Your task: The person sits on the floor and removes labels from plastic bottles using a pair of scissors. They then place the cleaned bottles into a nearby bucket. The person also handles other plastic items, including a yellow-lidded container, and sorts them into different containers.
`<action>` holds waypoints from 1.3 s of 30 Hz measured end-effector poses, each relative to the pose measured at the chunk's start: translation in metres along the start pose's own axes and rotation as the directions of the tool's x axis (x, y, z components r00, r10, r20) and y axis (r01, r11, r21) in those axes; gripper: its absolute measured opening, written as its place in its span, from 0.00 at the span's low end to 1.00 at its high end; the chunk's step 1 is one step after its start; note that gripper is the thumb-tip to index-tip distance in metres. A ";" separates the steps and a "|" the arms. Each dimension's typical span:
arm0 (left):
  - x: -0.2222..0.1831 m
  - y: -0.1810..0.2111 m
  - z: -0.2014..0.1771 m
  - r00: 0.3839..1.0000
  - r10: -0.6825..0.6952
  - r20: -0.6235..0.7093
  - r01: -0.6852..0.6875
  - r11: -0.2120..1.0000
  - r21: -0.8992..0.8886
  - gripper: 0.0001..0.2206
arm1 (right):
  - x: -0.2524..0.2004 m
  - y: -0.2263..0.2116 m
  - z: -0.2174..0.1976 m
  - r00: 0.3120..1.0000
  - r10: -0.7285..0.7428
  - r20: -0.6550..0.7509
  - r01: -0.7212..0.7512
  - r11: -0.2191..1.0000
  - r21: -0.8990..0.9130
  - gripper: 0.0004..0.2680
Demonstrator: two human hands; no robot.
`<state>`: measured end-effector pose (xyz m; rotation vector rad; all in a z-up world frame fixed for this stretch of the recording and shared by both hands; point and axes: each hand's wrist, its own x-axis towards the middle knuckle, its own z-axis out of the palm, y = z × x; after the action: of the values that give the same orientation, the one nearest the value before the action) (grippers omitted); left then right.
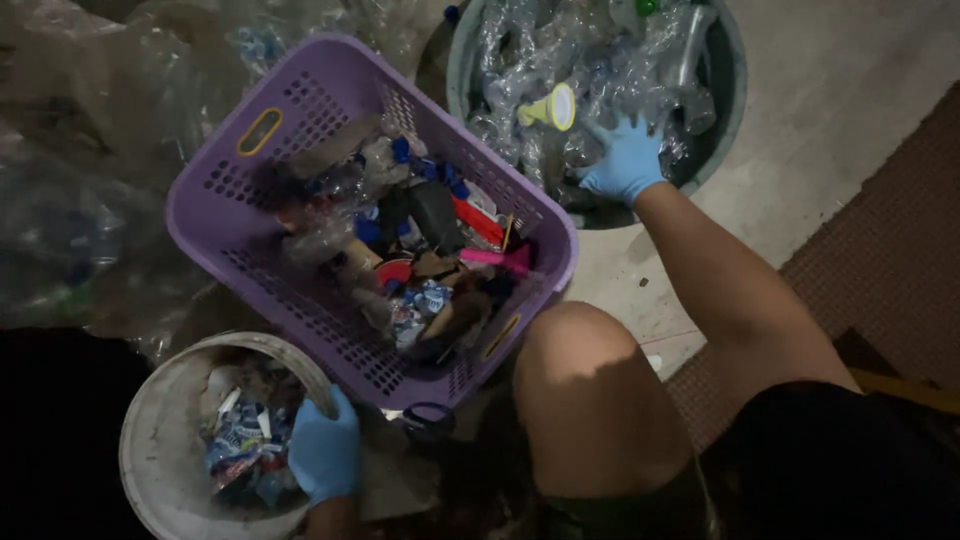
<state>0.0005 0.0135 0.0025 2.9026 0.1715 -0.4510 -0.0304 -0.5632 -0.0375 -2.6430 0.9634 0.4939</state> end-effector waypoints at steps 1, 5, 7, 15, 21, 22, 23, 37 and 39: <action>0.001 -0.004 0.006 0.998 0.031 -0.062 -0.030 0.999 0.024 0.17 | -0.001 0.004 0.000 0.998 -0.025 -0.064 0.026 1.000 0.010 0.36; 0.000 -0.006 0.011 0.973 0.117 -0.197 -0.104 0.992 0.076 0.14 | -0.003 -0.012 -0.011 1.000 -0.001 -0.002 0.001 0.941 0.337 0.41; 0.000 -0.006 0.011 0.977 0.104 -0.188 -0.092 0.993 0.073 0.14 | 0.010 -0.027 -0.011 0.999 0.024 0.043 -0.035 0.960 0.279 0.41; 0.004 -0.010 0.010 0.984 0.093 -0.155 -0.090 0.996 0.023 0.14 | 0.015 -0.011 -0.001 0.999 0.029 0.030 -0.032 0.994 0.108 0.30; 0.006 -0.012 0.014 0.981 0.106 -0.160 -0.114 0.993 -0.043 0.17 | -0.001 -0.001 0.012 0.999 -0.025 0.048 0.026 1.000 -0.006 0.33; 0.007 -0.012 0.012 0.988 0.109 -0.106 -0.116 0.991 -0.061 0.16 | -0.001 0.002 0.022 0.993 -0.104 -0.057 0.105 0.994 0.009 0.33; 0.006 -0.017 0.009 0.993 0.100 -0.057 -0.104 0.991 -0.084 0.18 | 0.003 -0.001 0.032 0.967 -0.195 -0.161 0.199 0.980 0.013 0.34; 0.034 -0.042 0.052 0.937 0.339 -0.082 -0.349 0.910 -0.225 0.18 | -0.104 -0.201 -0.045 0.502 -0.702 -0.505 0.864 0.377 0.334 0.17; 0.028 -0.035 0.043 0.961 0.276 -0.019 -0.272 0.934 -0.231 0.20 | -0.099 -0.226 -0.013 0.590 -0.754 -0.289 0.774 0.425 0.470 0.18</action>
<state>0.0097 0.0404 -0.0530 2.6380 -0.1722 -0.3738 0.0503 -0.3459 0.0482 -2.1852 -0.2002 -0.0777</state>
